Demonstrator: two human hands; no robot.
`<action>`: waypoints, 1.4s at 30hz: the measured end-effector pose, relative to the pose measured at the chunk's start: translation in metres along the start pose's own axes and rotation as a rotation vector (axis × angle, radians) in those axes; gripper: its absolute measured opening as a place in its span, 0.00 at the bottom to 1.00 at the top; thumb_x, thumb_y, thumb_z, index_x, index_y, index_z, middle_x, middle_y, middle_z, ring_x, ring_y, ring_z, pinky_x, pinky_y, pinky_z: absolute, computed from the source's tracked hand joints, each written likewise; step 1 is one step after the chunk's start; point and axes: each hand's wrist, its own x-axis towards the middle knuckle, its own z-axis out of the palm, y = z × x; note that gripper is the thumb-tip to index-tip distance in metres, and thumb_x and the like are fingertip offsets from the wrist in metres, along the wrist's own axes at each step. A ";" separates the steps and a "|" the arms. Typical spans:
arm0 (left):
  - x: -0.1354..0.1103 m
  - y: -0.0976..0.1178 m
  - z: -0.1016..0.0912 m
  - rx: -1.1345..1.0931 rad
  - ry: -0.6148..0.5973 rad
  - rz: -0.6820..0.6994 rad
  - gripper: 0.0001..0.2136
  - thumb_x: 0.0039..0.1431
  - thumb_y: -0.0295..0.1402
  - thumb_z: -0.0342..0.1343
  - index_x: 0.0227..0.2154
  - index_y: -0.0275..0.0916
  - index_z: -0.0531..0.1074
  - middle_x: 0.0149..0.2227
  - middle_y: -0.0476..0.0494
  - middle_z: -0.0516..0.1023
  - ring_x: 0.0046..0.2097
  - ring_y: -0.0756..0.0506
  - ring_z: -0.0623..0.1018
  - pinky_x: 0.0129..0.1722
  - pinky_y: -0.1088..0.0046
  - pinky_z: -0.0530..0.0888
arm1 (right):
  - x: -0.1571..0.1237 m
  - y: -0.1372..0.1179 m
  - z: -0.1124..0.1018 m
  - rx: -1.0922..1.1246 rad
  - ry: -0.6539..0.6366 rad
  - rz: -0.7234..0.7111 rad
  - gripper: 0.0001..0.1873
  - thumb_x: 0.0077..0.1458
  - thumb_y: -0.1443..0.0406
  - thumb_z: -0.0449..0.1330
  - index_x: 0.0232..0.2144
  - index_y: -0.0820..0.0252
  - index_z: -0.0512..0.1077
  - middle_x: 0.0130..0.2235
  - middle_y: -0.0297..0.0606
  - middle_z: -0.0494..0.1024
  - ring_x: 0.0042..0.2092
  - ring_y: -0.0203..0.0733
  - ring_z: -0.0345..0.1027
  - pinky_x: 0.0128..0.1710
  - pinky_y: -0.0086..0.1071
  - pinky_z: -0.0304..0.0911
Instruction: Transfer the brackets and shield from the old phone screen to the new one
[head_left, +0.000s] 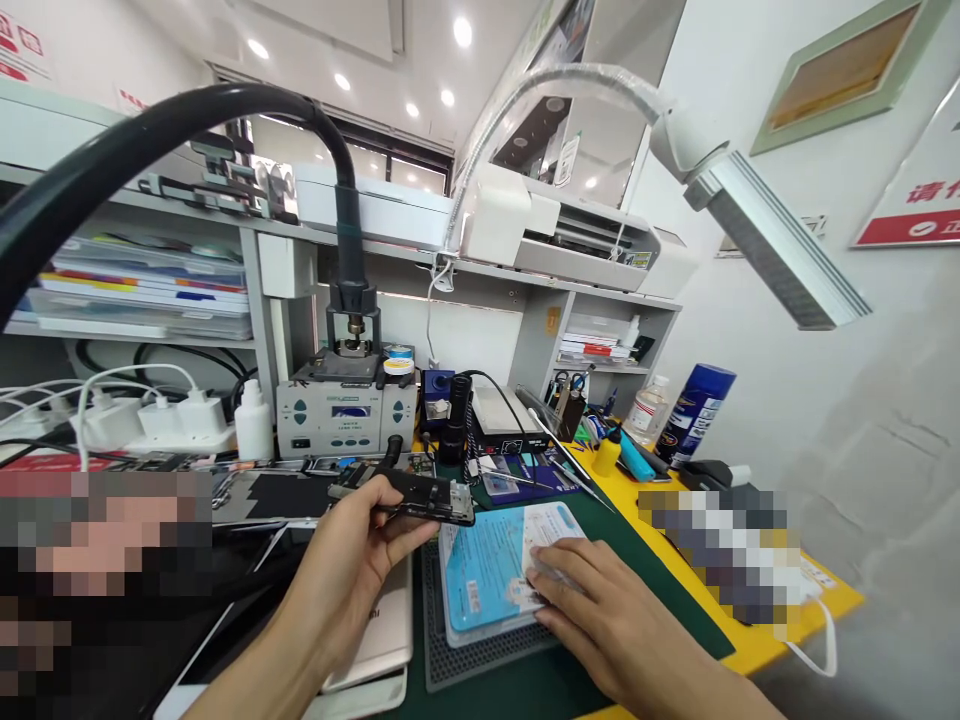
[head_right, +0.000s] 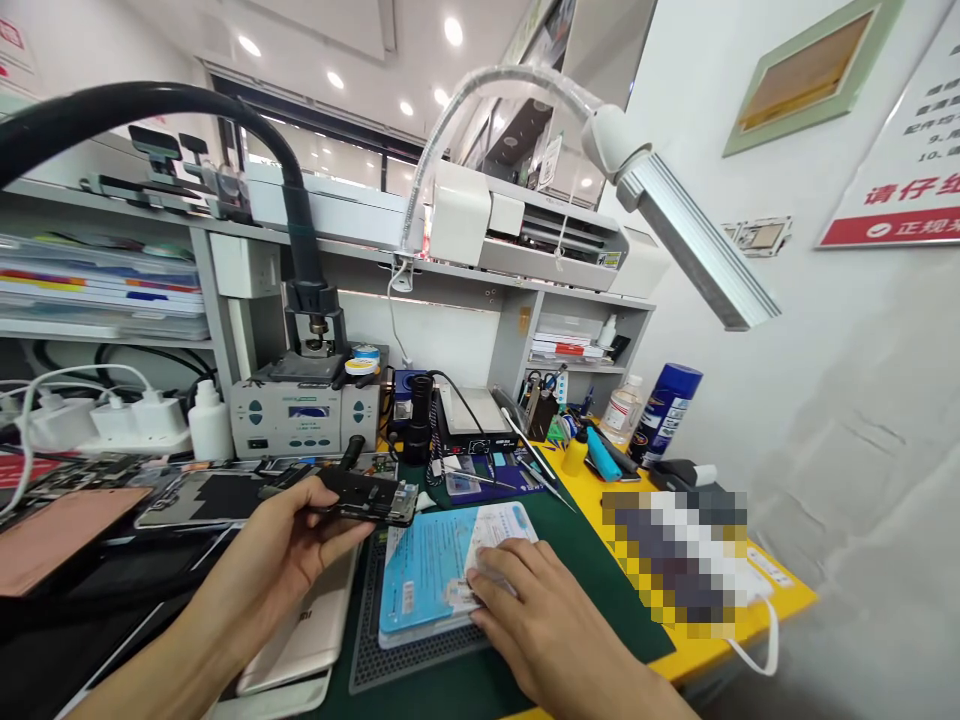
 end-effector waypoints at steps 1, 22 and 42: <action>0.000 0.000 0.000 -0.002 -0.004 -0.002 0.10 0.51 0.18 0.54 0.19 0.35 0.65 0.24 0.51 0.68 0.25 0.51 0.76 0.31 0.65 0.84 | -0.003 0.001 0.004 -0.006 0.060 -0.041 0.15 0.66 0.67 0.55 0.52 0.57 0.72 0.52 0.44 0.79 0.52 0.57 0.72 0.51 0.55 0.69; -0.004 -0.007 0.000 -0.036 0.014 0.107 0.06 0.51 0.22 0.56 0.22 0.34 0.70 0.24 0.48 0.69 0.27 0.51 0.71 0.35 0.63 0.83 | 0.096 -0.034 0.013 0.087 0.702 -0.339 0.11 0.58 0.74 0.58 0.43 0.59 0.71 0.34 0.41 0.84 0.35 0.42 0.78 0.34 0.32 0.73; -0.012 -0.012 0.005 0.052 0.005 0.072 0.01 0.50 0.24 0.56 0.27 0.34 0.71 0.27 0.47 0.72 0.28 0.51 0.72 0.30 0.72 0.80 | 0.087 -0.029 0.016 0.099 0.711 -0.348 0.08 0.62 0.73 0.57 0.38 0.68 0.77 0.34 0.44 0.83 0.34 0.41 0.78 0.33 0.32 0.72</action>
